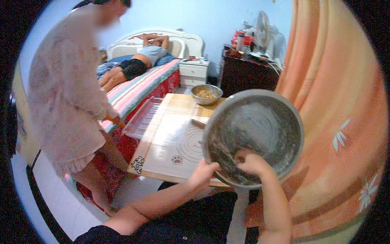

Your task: The person kneads dough in a metal bowl, then transfers it to a silicone mat on a table. They knead the dough further, divide it into smaller portions, and place the pieces into a metal bowl.

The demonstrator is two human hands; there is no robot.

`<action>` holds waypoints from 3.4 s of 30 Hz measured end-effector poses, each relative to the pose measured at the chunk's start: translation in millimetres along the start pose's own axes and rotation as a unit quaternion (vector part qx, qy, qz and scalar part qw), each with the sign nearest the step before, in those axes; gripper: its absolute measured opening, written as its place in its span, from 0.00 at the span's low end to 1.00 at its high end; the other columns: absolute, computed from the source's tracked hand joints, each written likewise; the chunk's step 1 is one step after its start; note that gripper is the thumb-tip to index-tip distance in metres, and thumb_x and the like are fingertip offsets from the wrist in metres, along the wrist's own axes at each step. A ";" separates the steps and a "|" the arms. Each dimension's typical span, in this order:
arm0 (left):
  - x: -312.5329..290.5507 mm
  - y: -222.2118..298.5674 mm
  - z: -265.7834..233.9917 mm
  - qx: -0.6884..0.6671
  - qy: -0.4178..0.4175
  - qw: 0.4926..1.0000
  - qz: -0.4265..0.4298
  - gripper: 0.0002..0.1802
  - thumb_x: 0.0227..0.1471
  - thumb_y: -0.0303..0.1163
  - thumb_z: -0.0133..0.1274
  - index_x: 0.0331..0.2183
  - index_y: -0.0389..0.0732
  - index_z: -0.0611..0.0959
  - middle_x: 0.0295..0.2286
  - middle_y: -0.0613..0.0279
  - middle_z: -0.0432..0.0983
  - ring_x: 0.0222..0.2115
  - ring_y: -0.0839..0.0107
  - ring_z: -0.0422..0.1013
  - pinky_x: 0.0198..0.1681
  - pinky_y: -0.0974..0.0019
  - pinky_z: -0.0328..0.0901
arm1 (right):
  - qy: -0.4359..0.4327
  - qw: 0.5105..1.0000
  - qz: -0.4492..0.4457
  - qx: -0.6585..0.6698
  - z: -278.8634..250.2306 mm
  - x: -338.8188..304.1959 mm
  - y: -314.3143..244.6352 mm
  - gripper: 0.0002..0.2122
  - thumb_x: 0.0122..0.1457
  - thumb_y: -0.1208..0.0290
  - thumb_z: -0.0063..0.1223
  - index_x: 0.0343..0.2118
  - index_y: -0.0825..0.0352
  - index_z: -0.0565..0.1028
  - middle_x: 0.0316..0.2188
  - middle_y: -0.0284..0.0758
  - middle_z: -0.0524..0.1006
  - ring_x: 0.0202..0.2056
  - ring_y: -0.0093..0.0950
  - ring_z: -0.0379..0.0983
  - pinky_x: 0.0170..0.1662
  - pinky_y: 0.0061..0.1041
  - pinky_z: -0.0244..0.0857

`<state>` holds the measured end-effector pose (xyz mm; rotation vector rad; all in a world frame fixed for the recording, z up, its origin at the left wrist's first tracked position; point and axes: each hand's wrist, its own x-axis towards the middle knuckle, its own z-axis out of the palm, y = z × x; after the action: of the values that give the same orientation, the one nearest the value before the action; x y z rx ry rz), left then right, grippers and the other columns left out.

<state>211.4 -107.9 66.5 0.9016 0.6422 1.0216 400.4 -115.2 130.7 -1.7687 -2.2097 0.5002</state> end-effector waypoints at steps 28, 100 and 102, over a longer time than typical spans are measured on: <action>-2.2 -4.3 0.0 -0.029 0.002 0.999 -0.028 0.23 0.39 0.17 0.44 0.43 0.32 0.68 0.36 0.54 0.70 0.36 0.61 0.68 0.39 0.58 0.67 | 0.368 0.907 -0.029 -0.201 3.0 64.3 13.5 0.19 0.46 0.76 0.52 0.44 0.67 0.65 0.36 0.45 0.72 0.38 0.48 0.68 0.41 0.40 0.64; -2.4 52.7 -88.4 -0.139 0.201 0.953 0.179 0.15 0.42 0.17 0.45 0.36 0.38 0.72 0.30 0.64 0.71 0.29 0.72 0.68 0.29 0.69 0.64 | 0.064 0.989 -0.078 0.112 85.8 165.5 -130.3 0.10 0.47 0.71 0.56 0.33 0.66 0.77 0.34 0.42 0.76 0.37 0.36 0.73 0.42 0.31 0.65; -0.8 59.4 -94.3 -0.146 0.196 0.951 0.191 0.16 0.43 0.18 0.45 0.39 0.38 0.72 0.31 0.63 0.71 0.29 0.71 0.69 0.30 0.68 0.65 | -0.016 0.983 -0.135 0.125 78.6 171.4 -135.8 0.11 0.46 0.68 0.57 0.33 0.65 0.77 0.34 0.42 0.77 0.36 0.40 0.73 0.41 0.35 0.66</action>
<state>109.1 -63.9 71.4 0.5720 0.6346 1.6247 210.1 17.4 116.1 -1.3200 -2.2477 0.7085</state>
